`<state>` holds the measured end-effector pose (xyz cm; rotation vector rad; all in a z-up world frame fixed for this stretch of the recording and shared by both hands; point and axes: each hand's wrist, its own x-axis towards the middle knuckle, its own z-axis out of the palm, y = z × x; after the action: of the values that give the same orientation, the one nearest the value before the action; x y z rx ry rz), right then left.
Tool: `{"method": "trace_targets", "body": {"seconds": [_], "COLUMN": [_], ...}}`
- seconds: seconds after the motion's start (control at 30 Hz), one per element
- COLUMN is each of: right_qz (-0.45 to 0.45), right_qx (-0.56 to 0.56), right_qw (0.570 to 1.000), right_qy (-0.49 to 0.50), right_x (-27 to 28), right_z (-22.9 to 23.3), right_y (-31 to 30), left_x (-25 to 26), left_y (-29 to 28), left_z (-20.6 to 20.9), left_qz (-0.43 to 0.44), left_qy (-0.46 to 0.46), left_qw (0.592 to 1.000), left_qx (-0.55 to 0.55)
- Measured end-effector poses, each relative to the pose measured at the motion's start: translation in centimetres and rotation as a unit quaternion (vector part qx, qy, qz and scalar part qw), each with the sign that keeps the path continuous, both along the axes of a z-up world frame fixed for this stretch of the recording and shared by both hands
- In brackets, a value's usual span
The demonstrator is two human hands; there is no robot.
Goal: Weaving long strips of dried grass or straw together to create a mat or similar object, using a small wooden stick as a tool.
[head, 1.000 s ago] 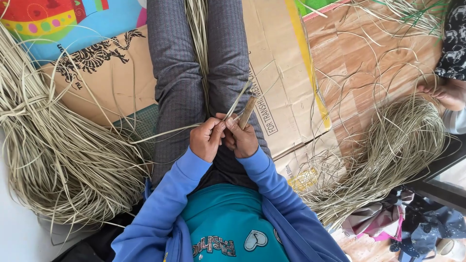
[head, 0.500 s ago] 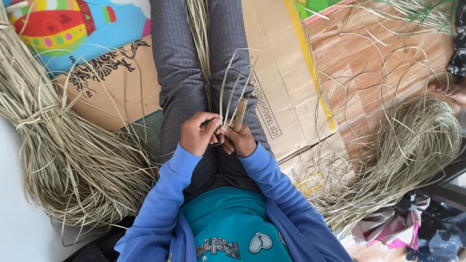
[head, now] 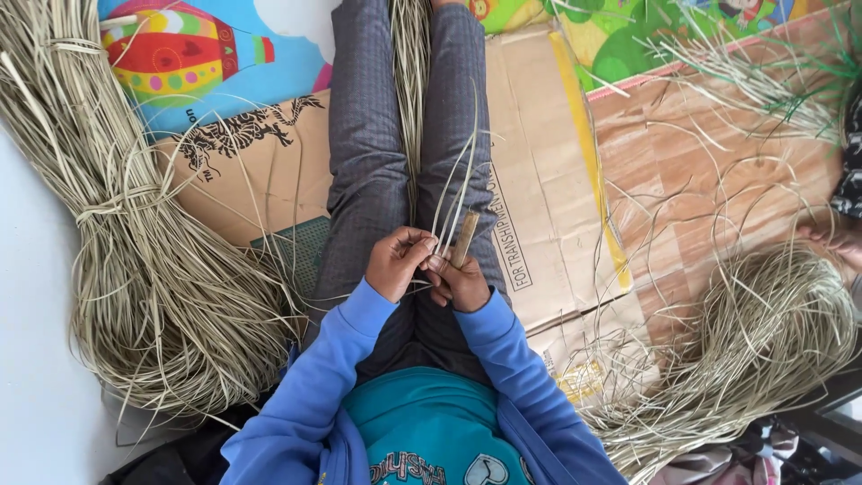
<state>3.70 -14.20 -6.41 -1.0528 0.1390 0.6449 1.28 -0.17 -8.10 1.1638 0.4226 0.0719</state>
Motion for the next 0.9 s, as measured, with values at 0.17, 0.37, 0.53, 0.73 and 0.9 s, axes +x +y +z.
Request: {"method": "trace_targets", "body": {"seconds": [0.17, 0.37, 0.53, 0.73, 0.9], "right_qz": [0.025, 0.051, 0.066, 0.082, 0.061], "right_qx": [-0.003, -0.001, 0.009, -0.007, -0.008], "right_qw": [1.0, 0.999, 0.997, 0.996, 0.998], "right_qy": [-0.002, -0.018, -0.026, -0.037, -0.018], "right_x": [0.2, 0.3, -0.1, -0.6, -0.2], "right_z": [-0.3, -1.5, -2.2, -3.0, -3.7], "right_y": [0.0, 0.0, -0.2, -0.4, -0.5], "left_x": [1.0, 3.0, 4.3, 5.8, 6.9], "left_y": [0.4, 1.4, 1.9, 3.0, 4.3], "left_z": [2.1, 5.0, 7.5, 8.2, 5.8], "left_qz": [0.025, 0.101, 0.128, 0.15, 0.133], "left_qy": [-0.025, -0.045, -0.076, -0.085, -0.088], "left_qw": [0.999, 0.99, 0.984, 0.979, 0.981], "left_qx": [0.027, 0.084, 0.098, 0.113, 0.11]}}
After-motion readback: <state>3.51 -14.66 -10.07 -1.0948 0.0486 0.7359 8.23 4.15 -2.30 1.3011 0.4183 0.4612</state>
